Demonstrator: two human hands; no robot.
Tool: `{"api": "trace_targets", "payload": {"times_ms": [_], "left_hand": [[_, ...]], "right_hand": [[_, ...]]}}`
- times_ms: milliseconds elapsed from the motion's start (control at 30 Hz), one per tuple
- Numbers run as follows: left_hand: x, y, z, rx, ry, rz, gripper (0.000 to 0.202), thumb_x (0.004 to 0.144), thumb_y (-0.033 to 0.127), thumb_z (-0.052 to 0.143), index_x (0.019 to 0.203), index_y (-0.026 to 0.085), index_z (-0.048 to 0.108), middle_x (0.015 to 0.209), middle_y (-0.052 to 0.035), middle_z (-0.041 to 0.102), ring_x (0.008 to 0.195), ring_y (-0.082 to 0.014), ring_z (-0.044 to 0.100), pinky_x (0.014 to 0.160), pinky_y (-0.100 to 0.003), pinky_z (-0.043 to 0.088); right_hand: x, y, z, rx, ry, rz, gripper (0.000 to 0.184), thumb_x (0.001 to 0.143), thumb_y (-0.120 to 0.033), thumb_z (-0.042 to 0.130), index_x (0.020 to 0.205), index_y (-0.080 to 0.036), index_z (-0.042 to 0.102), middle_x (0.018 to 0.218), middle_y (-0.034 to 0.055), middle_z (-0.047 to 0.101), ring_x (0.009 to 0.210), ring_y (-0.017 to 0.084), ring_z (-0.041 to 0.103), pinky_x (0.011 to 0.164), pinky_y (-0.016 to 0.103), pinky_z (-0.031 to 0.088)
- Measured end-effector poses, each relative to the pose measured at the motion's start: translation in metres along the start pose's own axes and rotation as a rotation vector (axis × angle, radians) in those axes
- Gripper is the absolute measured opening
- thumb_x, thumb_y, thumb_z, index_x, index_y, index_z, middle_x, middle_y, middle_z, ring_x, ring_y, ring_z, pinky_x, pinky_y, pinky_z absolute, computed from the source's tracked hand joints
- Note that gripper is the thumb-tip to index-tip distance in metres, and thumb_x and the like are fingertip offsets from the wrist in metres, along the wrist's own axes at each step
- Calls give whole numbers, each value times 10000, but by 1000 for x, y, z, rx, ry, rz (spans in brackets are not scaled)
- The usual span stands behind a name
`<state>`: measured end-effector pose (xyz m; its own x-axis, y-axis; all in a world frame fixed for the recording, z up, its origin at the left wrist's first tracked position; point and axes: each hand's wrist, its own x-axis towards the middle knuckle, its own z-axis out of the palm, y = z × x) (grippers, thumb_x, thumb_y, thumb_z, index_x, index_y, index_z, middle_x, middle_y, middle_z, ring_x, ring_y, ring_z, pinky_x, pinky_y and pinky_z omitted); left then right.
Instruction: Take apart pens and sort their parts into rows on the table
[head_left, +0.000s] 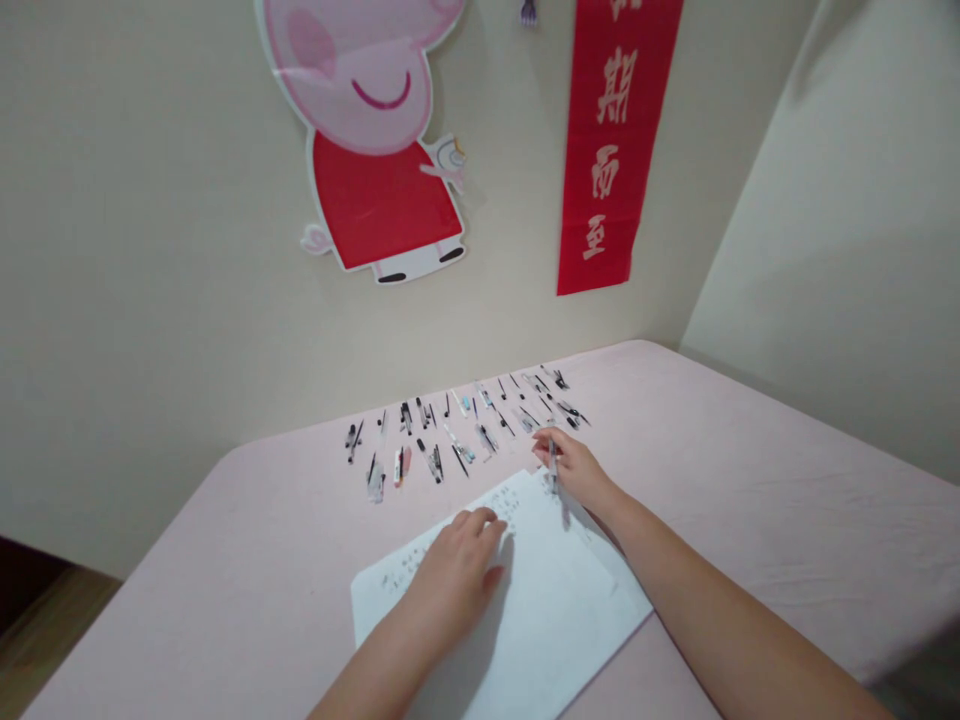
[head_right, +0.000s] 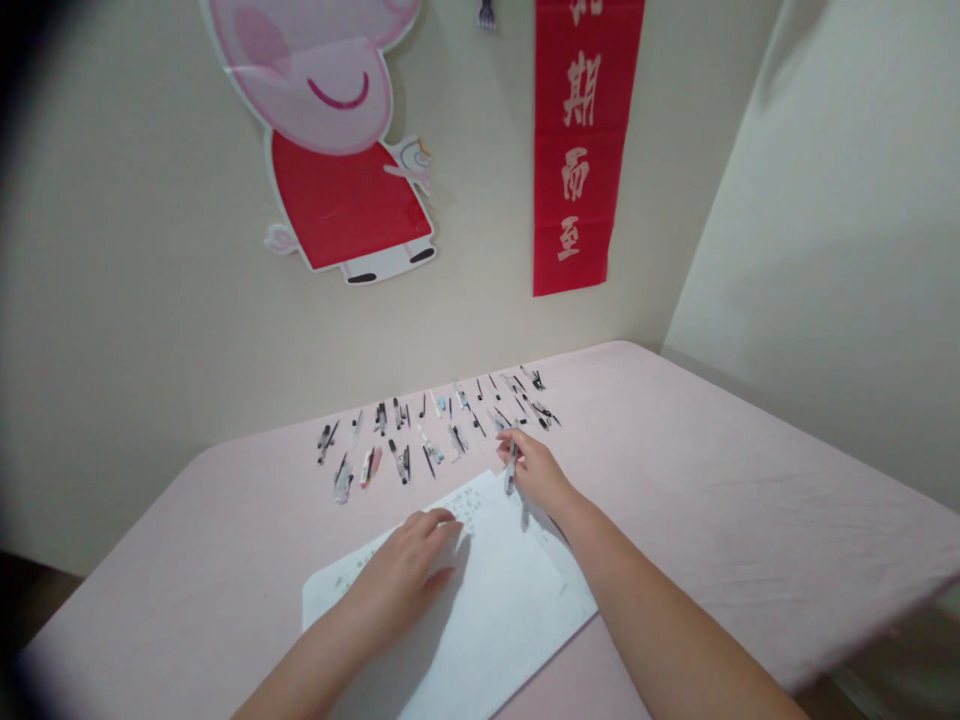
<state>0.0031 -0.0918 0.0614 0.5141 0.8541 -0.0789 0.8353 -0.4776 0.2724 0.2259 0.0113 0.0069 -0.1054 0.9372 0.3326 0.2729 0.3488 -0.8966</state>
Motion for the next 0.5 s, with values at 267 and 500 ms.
{"api": "trace_targets", "payload": {"times_ms": [267,500], "left_hand": [[1,37,27,106,-105,47,477,871,282,503,1335,177,464,1455,-104,402,1148,-295,509,946,-441,459],[0,36,35,152,-109,35,490,907,301,448,1377,165,423,1466,-127,383,1075,-296,549,875,-448,498]], "right_hand": [[-25,-30,20,240,-271,276,504,792,-609,515,862,-139,684,605,23,576,575,134,528,574,273,427],[-34,-15,38,166,-335,232,135,712,-280,630,774,-166,596,651,-17,555,590,110,504,565,235,400]]}}
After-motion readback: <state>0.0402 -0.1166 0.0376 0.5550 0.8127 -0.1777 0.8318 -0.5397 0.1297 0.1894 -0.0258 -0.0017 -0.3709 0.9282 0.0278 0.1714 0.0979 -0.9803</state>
